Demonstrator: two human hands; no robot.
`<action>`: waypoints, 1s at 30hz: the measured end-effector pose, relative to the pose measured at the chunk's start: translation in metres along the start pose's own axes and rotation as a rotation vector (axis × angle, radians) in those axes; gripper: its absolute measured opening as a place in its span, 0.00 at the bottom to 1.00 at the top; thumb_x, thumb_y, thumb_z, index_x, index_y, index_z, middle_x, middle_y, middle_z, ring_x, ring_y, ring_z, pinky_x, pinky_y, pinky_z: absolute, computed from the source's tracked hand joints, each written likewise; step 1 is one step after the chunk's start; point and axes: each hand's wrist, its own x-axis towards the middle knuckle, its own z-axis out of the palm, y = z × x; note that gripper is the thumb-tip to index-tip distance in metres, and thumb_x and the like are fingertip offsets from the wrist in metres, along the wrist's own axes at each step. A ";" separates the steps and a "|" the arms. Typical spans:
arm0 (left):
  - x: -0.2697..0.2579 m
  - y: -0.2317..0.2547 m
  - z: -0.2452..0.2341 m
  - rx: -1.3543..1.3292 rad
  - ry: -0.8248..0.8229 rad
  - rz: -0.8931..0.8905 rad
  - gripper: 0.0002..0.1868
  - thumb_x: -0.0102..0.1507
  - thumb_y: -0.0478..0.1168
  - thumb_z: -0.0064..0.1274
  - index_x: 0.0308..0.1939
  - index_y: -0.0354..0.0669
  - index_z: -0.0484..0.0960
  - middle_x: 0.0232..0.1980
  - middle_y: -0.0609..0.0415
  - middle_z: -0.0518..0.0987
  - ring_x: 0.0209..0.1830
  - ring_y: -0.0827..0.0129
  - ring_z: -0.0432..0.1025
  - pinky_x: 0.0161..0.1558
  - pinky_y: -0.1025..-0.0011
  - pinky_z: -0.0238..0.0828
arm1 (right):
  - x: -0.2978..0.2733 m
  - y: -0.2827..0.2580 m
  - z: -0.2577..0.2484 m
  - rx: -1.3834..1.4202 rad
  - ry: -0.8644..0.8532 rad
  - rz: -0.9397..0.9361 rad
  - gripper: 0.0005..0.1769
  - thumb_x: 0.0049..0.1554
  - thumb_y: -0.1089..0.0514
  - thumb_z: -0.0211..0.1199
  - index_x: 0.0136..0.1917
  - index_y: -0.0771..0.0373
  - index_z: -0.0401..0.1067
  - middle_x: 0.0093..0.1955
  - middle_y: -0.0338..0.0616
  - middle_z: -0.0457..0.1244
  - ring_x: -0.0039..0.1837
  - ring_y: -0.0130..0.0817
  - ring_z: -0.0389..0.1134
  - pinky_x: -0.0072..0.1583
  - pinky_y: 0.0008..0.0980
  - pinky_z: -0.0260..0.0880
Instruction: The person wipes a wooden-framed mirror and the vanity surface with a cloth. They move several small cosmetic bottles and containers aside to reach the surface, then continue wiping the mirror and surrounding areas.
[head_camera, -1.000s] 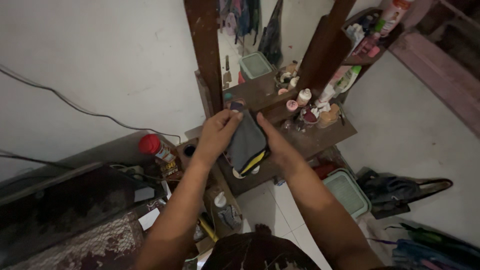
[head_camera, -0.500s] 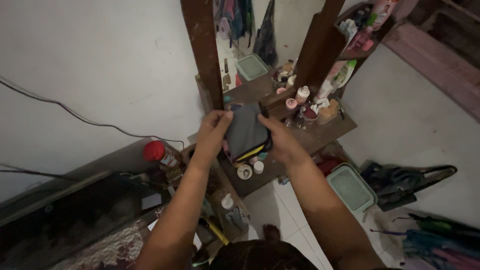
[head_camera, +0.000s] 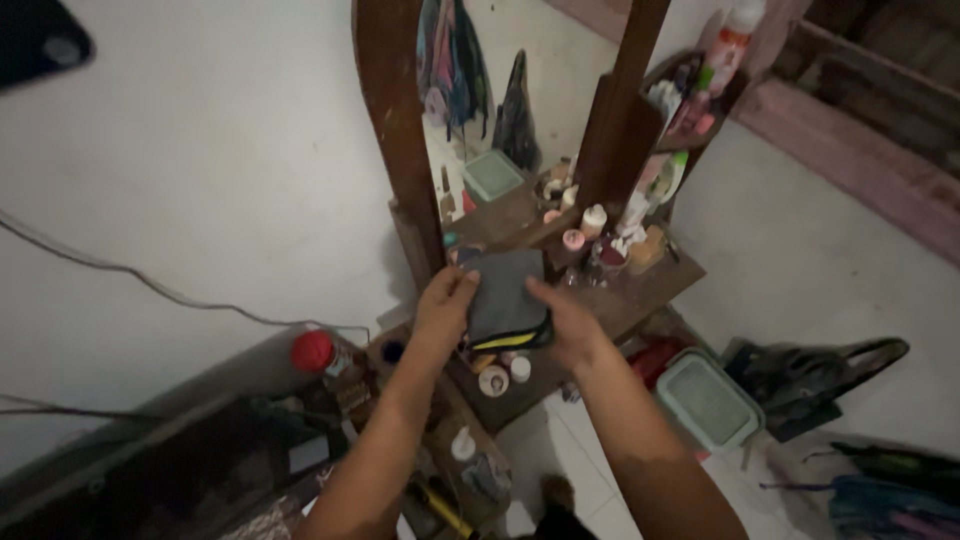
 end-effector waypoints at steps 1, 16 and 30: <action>0.001 0.003 0.003 -0.007 0.018 0.068 0.17 0.69 0.50 0.53 0.43 0.38 0.79 0.33 0.54 0.76 0.30 0.69 0.69 0.33 0.67 0.67 | 0.000 -0.002 -0.001 -0.012 0.024 0.026 0.24 0.61 0.48 0.59 0.65 0.64 0.71 0.60 0.47 0.69 0.59 0.42 0.72 0.63 0.45 0.70; 0.038 0.133 0.016 0.424 0.221 0.640 0.10 0.67 0.43 0.52 0.42 0.39 0.82 0.37 0.45 0.84 0.35 0.55 0.80 0.37 0.64 0.75 | 0.143 -0.162 -0.053 0.180 0.383 -0.630 0.29 0.63 0.44 0.58 0.71 0.63 0.65 0.62 0.44 0.66 0.59 0.41 0.67 0.57 0.42 0.64; 0.092 0.124 0.018 0.361 0.174 0.195 0.14 0.61 0.48 0.58 0.35 0.40 0.82 0.23 0.51 0.83 0.17 0.64 0.78 0.25 0.67 0.72 | 0.279 -0.254 0.028 -0.326 0.682 -1.068 0.35 0.67 0.42 0.49 0.71 0.75 0.61 0.67 0.61 0.63 0.68 0.52 0.66 0.68 0.41 0.62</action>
